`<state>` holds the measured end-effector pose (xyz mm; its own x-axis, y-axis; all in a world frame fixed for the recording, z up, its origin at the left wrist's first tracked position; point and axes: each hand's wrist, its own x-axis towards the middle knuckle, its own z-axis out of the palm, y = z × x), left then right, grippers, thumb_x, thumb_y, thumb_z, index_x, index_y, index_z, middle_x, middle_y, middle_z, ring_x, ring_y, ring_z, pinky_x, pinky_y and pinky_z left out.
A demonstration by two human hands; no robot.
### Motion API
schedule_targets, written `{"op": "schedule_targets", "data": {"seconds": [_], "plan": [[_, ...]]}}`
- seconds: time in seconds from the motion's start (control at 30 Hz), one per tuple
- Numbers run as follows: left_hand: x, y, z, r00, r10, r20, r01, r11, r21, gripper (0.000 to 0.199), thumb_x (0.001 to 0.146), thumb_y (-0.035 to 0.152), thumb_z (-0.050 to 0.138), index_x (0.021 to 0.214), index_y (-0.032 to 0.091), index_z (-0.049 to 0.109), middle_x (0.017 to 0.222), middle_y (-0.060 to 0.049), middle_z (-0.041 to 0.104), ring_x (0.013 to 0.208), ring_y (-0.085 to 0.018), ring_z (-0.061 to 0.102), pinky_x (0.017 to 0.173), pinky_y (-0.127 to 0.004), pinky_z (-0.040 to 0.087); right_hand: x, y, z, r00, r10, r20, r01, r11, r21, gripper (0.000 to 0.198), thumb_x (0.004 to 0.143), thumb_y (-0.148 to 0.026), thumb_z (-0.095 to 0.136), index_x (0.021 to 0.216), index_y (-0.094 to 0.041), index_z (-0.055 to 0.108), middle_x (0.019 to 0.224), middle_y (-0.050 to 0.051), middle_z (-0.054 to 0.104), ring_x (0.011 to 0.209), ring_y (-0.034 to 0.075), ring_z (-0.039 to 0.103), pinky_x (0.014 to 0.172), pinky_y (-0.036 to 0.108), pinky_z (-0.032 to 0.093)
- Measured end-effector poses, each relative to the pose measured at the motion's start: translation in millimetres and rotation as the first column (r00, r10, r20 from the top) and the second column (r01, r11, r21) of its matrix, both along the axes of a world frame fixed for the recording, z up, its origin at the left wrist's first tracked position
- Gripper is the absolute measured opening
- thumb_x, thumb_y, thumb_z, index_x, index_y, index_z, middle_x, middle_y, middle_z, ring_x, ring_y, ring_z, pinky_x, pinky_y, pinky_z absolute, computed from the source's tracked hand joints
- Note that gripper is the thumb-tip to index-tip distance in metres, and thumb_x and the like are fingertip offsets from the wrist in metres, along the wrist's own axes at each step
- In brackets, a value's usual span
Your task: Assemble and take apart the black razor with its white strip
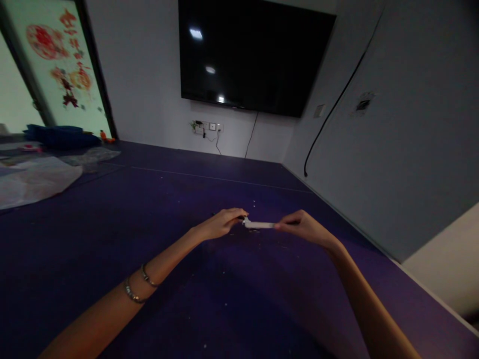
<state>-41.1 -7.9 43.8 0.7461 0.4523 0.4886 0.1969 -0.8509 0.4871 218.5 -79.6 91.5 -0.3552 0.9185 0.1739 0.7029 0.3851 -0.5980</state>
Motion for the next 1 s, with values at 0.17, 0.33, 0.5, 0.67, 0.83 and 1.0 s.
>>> {"op": "schedule_targets", "data": {"seconds": [0.17, 0.33, 0.5, 0.67, 0.83, 1.0], "plan": [[0, -1, -0.7, 1.000, 0.009, 0.020, -0.008, 1.000, -0.016, 0.026, 0.087, 0.015, 0.040, 0.108, 0.021, 0.053, 0.110, -0.005, 0.059, 0.103, -0.016, 0.053, 0.090, -0.032, 0.040, 5, 4, -4, 1.000, 0.016, 0.012, -0.015, 0.998, -0.069, 0.039, 0.073, -0.050, 0.056, 0.063, -0.014, 0.069, 0.047, -0.002, 0.043, 0.046, 0.007, 0.031, 0.043, 0.023, 0.022], [1, -2, -1.3, 1.000, 0.000, 0.025, 0.001, 0.999, -0.034, 0.027, 0.086, 0.013, 0.040, 0.108, 0.022, 0.053, 0.107, -0.004, 0.060, 0.099, -0.015, 0.055, 0.088, -0.032, 0.040, 8, 7, -8, 0.999, -0.034, -0.036, 0.034, 0.999, -0.004, 0.041, 0.075, -0.052, 0.054, 0.065, -0.015, 0.069, 0.048, -0.002, 0.043, 0.047, 0.007, 0.031, 0.044, 0.023, 0.022], [2, -1, -4.3, 1.000, -0.018, 0.019, 0.019, 1.000, -0.018, 0.026, 0.085, 0.011, 0.041, 0.105, 0.021, 0.054, 0.107, -0.005, 0.059, 0.098, -0.016, 0.054, 0.087, -0.032, 0.040, 10, 5, -4, 1.000, 0.023, -0.005, -0.024, 0.996, -0.088, 0.041, 0.075, -0.051, 0.054, 0.061, -0.014, 0.067, 0.046, -0.003, 0.040, 0.045, 0.007, 0.030, 0.044, 0.023, 0.021], [2, -1, -4.4, 1.000, -0.004, 0.018, 0.005, 1.000, -0.018, 0.023, 0.087, 0.015, 0.040, 0.104, 0.021, 0.054, 0.098, -0.004, 0.061, 0.091, -0.015, 0.056, 0.081, -0.029, 0.042, 2, 2, -2, 0.999, -0.020, -0.034, 0.020, 1.000, -0.001, 0.040, 0.077, -0.050, 0.052, 0.065, -0.014, 0.067, 0.048, -0.003, 0.039, 0.047, 0.007, 0.030, 0.045, 0.023, 0.021], [2, -1, -4.3, 1.000, -0.007, 0.005, 0.007, 1.000, -0.018, 0.027, 0.086, 0.012, 0.038, 0.106, 0.020, 0.054, 0.102, -0.005, 0.060, 0.095, -0.015, 0.055, 0.085, -0.031, 0.040, -7, 3, -5, 0.998, 0.062, -0.011, -0.062, 0.997, -0.051, 0.040, 0.075, -0.050, 0.054, 0.064, -0.015, 0.068, 0.050, -0.002, 0.044, 0.047, 0.008, 0.033, 0.045, 0.023, 0.023], [2, 0, -5.5, 1.000, -0.012, 0.011, 0.012, 1.000, -0.014, 0.029, 0.085, 0.010, 0.039, 0.107, 0.021, 0.054, 0.102, -0.005, 0.060, 0.095, -0.015, 0.055, 0.084, -0.031, 0.041, -11, 3, -7, 0.999, 0.042, -0.025, -0.043, 0.998, -0.035, 0.040, 0.075, -0.052, 0.054, 0.067, -0.015, 0.069, 0.050, -0.002, 0.046, 0.047, 0.008, 0.034, 0.044, 0.022, 0.024]]}}
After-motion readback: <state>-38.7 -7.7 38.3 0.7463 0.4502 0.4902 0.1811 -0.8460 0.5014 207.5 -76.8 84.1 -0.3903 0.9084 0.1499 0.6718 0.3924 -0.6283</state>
